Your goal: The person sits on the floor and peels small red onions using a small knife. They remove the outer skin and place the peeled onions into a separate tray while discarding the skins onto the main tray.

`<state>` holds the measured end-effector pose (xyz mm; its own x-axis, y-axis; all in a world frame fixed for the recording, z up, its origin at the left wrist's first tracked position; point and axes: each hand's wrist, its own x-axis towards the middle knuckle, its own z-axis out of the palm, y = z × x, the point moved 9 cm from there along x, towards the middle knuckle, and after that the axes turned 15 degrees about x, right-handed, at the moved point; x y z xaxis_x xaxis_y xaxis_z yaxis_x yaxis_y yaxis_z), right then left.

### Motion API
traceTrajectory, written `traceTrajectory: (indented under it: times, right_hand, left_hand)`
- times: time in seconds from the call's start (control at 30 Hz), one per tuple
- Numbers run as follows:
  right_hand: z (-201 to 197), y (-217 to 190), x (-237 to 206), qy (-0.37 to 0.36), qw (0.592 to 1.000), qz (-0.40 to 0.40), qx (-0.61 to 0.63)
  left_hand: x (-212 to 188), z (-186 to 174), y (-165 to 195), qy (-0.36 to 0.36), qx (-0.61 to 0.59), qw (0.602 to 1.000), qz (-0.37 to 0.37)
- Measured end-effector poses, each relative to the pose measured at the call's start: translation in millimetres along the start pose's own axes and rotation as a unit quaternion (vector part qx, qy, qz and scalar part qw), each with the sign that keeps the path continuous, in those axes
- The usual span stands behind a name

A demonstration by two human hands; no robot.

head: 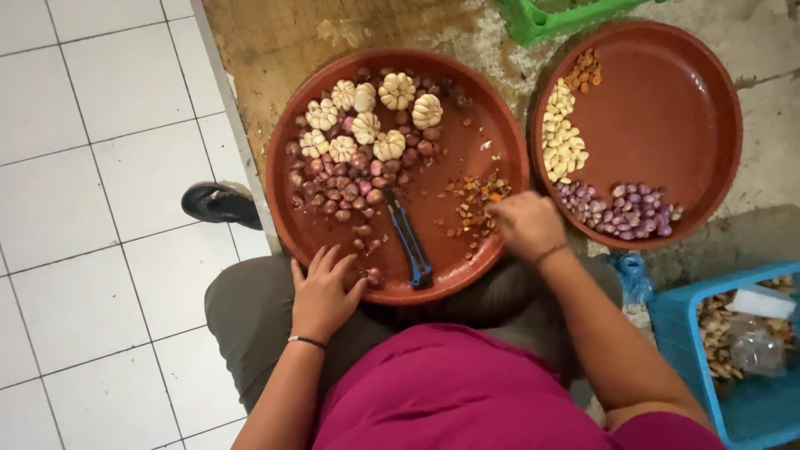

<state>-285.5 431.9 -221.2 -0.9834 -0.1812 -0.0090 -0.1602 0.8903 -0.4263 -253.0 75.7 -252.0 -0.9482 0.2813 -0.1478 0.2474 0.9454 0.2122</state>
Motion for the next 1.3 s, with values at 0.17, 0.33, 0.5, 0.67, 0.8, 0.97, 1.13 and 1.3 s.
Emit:
traceTrajectory:
  times: [0.17,0.33,0.5,0.67,0.8,0.97,1.13,1.3]
  right_hand:
    - [-31,33,13,0.059,0.997,0.028,-0.035]
    - [6,20,29,-0.01,0.992,0.015,-0.125]
    - [11,23,35,-0.01,0.987,0.05,-0.15]
    - [0,76,26,0.007,0.952,0.214,0.219]
    - [6,91,7,0.018,0.698,0.266,0.665]
    - [-7,76,17,-0.03,0.85,0.201,0.486]
    - [-1,30,27,-0.058,0.992,0.105,-0.039]
    - [19,15,28,-0.08,0.986,0.095,-0.109]
  left_hand:
    - [3,2,0,0.01,-0.004,1.0,-0.001]
    - [4,6,0,0.008,-0.005,1.0,0.003]
    - [4,7,0,0.003,-0.005,1.0,-0.001]
    - [5,7,0,0.001,-0.004,1.0,-0.001]
    - [5,7,1,-0.005,0.004,1.0,-0.002]
    - [5,8,1,-0.002,0.004,1.0,-0.001]
    - [5,8,0,0.005,0.007,1.0,0.002]
    - [4,10,-1,0.01,0.002,1.0,0.001]
